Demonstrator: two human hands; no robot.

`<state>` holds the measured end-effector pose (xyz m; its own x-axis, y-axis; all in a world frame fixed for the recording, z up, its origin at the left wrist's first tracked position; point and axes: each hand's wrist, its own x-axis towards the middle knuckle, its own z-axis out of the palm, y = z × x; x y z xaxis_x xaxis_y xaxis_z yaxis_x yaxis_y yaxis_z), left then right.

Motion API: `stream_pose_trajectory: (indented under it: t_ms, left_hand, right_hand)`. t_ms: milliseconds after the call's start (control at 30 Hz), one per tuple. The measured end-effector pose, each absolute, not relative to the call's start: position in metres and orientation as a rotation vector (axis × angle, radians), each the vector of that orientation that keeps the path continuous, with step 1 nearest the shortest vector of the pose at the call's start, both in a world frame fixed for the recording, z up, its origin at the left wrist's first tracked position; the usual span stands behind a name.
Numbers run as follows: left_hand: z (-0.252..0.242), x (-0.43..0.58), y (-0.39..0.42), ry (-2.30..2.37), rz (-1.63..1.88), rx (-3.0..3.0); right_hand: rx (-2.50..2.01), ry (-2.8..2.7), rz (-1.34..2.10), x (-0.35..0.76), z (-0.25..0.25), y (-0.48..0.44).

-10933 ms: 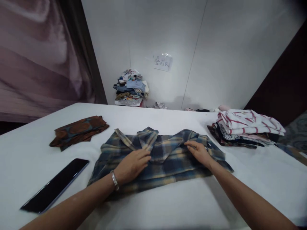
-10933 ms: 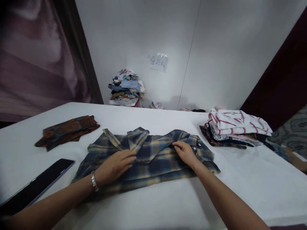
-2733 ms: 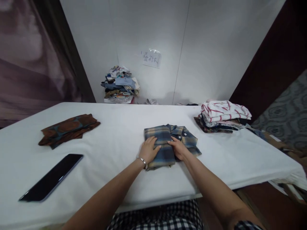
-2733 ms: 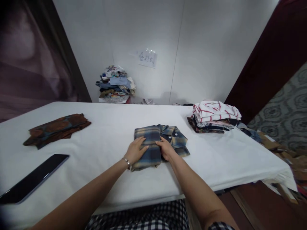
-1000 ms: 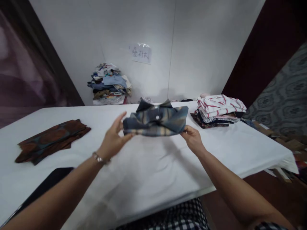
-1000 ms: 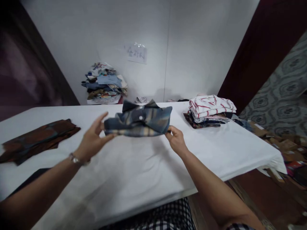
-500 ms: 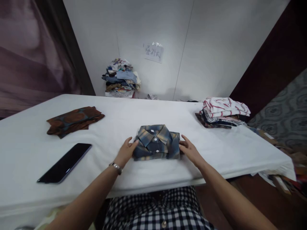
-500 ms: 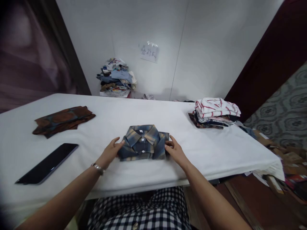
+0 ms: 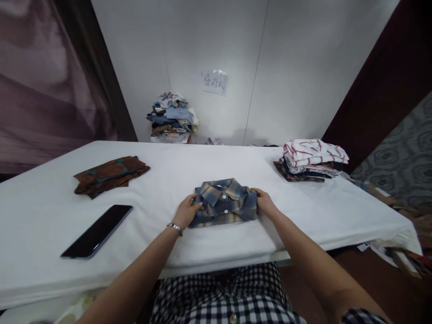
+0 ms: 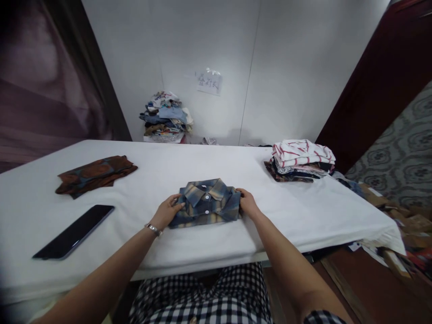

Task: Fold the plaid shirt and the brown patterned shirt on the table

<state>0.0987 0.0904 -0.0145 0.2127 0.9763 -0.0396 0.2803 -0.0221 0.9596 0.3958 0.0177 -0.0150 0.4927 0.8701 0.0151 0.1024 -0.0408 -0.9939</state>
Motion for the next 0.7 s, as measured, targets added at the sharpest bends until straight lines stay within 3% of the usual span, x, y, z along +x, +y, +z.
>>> stream_pose_trajectory:
  t_ms: [167,300,500,700]
  left_hand:
    - [-0.013,0.091,0.083,1.394,0.949,1.668]
    - [0.002,0.103,0.064,1.292,1.115,2.293]
    - [-0.017,0.119,0.053,1.015,0.374,2.770]
    - [-0.022,0.115,0.058,1.009,0.327,2.823]
  right_hand:
    - [-1.495,-0.924,0.522,0.391,-0.012,-0.002]
    - [-1.569,-1.510,0.295,0.371,-0.009,-0.003]
    - [-1.880,-2.033,0.492,0.356,-0.021,0.010]
    - [-1.816,-2.003,0.564,0.363,-0.020,0.007]
